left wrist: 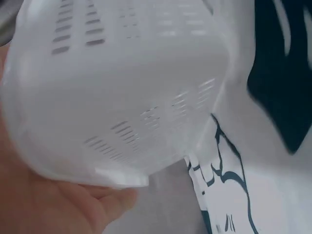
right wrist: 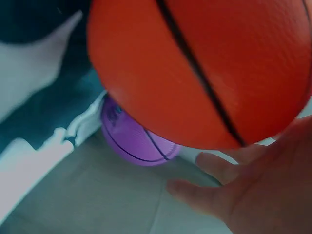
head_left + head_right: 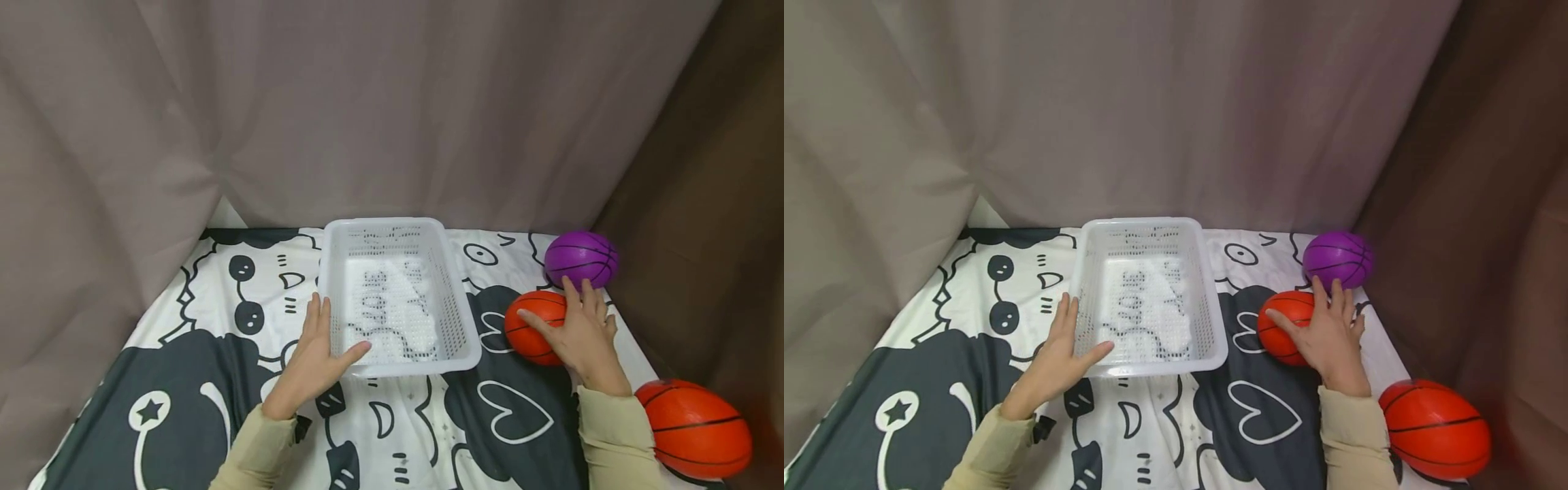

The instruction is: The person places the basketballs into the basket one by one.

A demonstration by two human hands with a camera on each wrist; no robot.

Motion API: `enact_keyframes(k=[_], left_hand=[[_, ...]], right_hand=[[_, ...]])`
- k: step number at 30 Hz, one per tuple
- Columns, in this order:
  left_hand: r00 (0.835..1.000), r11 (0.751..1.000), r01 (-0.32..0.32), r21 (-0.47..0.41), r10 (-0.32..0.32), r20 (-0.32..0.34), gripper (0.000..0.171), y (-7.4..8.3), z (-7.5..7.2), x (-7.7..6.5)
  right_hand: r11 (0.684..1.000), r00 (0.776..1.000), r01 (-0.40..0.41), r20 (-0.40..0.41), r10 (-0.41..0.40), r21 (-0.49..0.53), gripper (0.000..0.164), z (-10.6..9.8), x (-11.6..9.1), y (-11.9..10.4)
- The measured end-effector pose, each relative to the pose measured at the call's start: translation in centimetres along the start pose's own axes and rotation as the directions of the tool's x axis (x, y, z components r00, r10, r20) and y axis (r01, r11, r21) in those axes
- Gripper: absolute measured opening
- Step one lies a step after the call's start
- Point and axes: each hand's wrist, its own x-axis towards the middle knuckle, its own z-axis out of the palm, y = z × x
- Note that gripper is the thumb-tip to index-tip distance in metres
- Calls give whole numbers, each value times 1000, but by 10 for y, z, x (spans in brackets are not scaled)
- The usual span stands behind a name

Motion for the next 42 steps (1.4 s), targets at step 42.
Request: enact_keyframes(k=[42], left_hand=[[996,994,-55,100,61,-59,140,-8,11,8]], right_hand=[[994,990,-63,-122,74,93,109,27,-11,-10]])
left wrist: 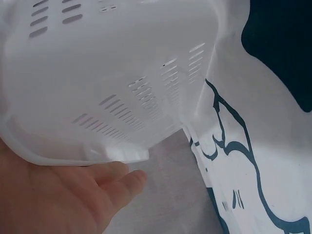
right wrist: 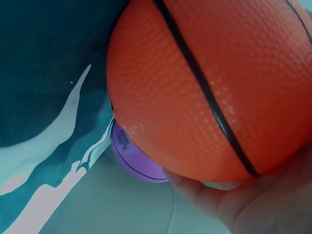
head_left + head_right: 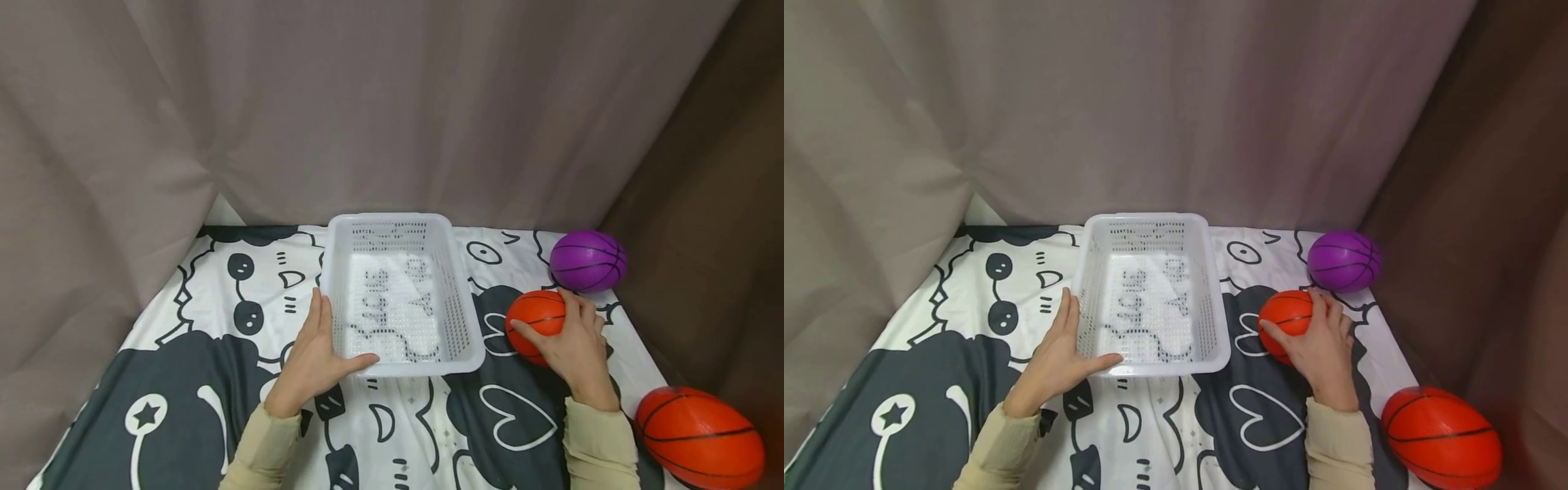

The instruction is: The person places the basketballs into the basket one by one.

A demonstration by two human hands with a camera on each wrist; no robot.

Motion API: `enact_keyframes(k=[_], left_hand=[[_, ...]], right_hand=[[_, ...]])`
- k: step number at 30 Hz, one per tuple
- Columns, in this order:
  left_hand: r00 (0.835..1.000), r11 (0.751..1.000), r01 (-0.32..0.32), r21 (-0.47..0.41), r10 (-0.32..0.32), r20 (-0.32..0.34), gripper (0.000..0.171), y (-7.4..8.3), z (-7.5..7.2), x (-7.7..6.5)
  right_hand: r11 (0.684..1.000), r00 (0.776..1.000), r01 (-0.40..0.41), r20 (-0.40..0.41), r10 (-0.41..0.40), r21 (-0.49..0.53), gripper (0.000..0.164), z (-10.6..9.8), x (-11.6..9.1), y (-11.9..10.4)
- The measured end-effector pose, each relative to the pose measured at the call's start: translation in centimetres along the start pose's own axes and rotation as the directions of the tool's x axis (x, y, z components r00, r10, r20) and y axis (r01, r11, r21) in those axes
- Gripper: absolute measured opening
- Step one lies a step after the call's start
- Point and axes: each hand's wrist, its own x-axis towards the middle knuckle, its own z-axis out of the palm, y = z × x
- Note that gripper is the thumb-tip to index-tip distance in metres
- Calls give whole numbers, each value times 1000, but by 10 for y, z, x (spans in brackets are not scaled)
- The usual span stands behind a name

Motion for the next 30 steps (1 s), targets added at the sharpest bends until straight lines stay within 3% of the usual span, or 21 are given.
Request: enact_keyframes(k=[10,20,30], left_hand=[[1000,1000,-16,5,16,2,140,0,-2,2],[1000,1000,11,-9,-10,26,141,1,-1,1],[999,999,28,-15,-28,44,140,1,-3,1]], right_hand=[[1000,999,-18,-31,18,11,107,1,-1,-2],[997,997,-74,-24,74,28,107,-3,-2,-2],[993,990,-65,-118,77,104,104,-10,-3,-11]])
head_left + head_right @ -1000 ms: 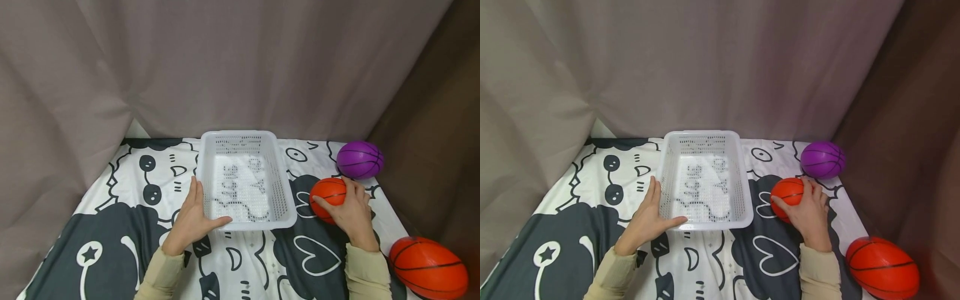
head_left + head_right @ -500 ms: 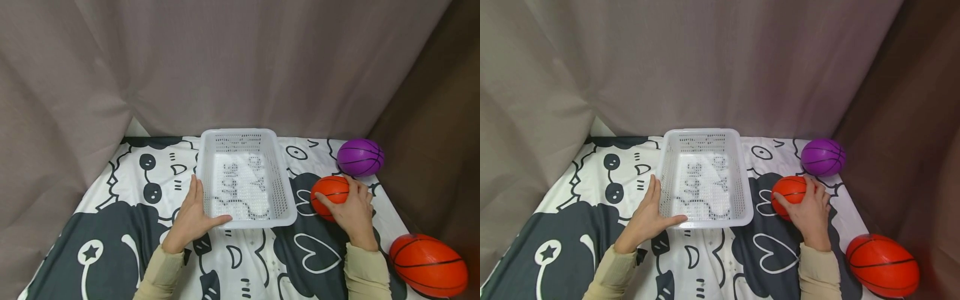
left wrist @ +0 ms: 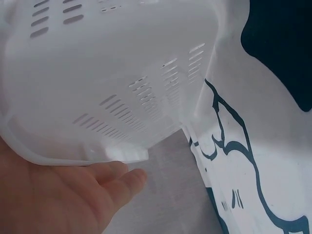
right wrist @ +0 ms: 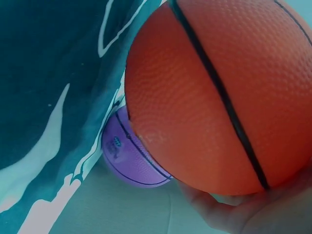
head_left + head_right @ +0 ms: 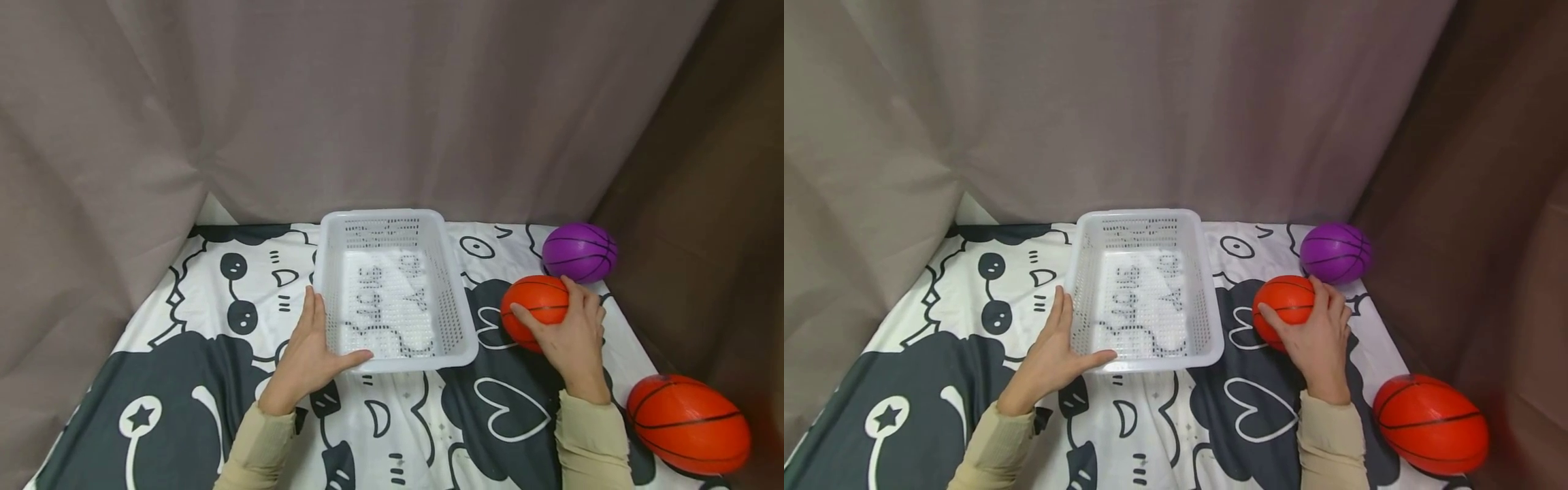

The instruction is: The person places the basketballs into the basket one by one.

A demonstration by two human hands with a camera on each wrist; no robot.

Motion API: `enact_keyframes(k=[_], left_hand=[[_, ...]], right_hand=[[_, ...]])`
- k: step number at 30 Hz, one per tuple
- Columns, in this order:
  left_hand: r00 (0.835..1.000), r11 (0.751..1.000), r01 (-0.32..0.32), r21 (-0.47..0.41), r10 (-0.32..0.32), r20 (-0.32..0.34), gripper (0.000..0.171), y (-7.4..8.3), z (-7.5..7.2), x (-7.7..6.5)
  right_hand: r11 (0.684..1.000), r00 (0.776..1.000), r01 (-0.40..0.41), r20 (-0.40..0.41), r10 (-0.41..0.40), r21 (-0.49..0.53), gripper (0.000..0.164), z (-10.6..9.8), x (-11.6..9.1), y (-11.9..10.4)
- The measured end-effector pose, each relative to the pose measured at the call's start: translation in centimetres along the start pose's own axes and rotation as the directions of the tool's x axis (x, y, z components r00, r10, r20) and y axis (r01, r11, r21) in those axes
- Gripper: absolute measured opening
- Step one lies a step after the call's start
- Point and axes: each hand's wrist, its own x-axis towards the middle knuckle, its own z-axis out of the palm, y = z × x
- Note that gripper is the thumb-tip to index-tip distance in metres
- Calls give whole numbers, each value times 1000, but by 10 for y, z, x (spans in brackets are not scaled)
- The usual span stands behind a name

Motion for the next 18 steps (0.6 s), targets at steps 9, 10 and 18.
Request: enact_keyframes(k=[9,10,18], left_hand=[[1000,999,23,-23,-24,-9,141,-1,-1,2],[1000,999,22,-28,-22,-11,141,-1,-1,2],[1000,999,20,-28,-20,-3,142,0,1,1]], right_hand=[[997,996,56,-76,-51,54,98,0,2,-14],[997,995,57,-81,-52,60,98,-1,2,-16],[989,991,60,-124,-43,136,94,-3,-5,-25]])
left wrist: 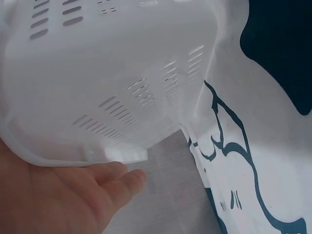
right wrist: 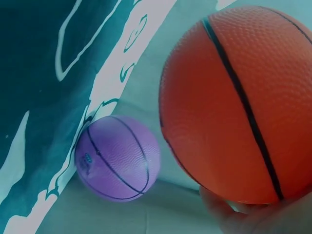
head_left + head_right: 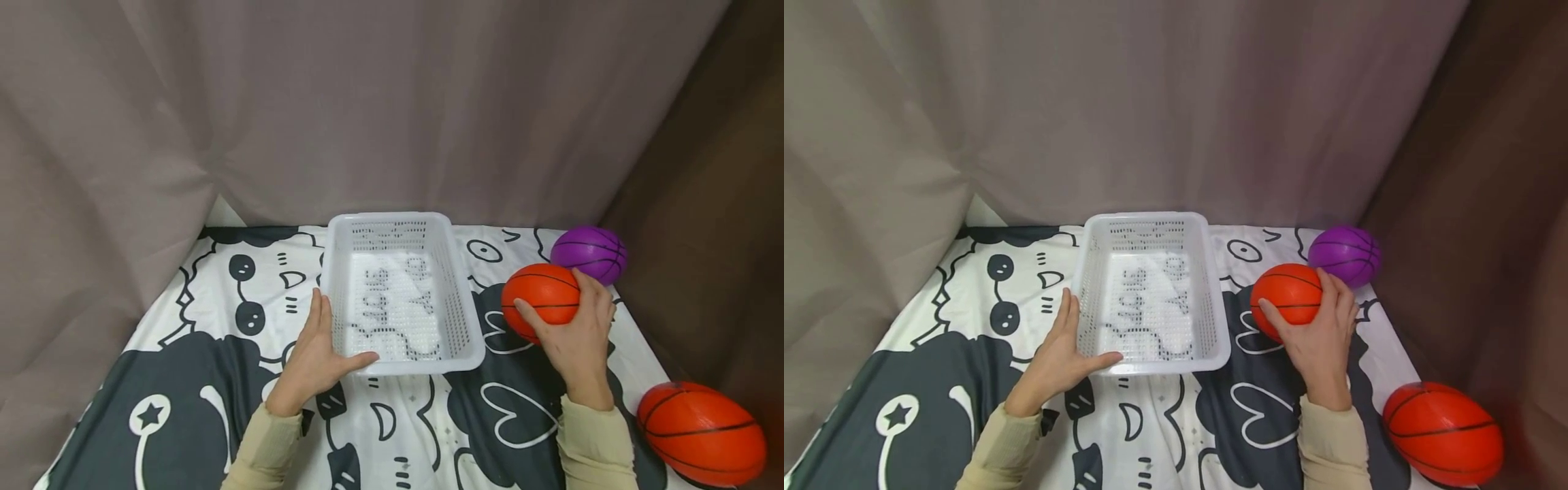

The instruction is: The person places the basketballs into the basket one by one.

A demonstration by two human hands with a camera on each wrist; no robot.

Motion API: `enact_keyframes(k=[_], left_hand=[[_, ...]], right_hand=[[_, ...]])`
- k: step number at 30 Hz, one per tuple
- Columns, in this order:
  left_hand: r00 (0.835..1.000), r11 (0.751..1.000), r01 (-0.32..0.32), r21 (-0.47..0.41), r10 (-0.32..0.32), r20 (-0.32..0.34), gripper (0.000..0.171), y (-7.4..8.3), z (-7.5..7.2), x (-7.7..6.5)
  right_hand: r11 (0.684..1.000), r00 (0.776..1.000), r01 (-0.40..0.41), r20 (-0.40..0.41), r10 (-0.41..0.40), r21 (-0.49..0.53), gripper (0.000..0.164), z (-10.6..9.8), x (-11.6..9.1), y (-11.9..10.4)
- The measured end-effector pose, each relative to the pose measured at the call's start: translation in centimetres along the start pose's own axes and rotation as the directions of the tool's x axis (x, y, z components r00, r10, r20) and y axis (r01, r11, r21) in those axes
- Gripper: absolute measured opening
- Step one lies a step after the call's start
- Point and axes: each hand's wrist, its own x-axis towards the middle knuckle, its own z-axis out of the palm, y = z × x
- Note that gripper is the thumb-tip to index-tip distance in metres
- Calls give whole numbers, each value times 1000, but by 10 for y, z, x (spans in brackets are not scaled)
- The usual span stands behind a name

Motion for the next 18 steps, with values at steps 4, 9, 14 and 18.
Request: enact_keyframes(k=[4,9,14,18], left_hand=[[1000,1000,0,12,0,1,141,0,1,-1],[1000,1000,-1,19,1,3,139,1,1,-1],[1000,1000,8,24,-8,8,140,1,1,-2],[1000,1000,4,20,-4,5,140,1,1,-1]], right_hand=[[999,999,30,-16,-29,41,94,-1,-3,-5],[991,995,92,-54,-87,99,91,1,-5,-12],[962,974,217,-109,-201,168,92,6,-7,-19],[940,958,275,-135,-252,200,92,9,-8,-27]])
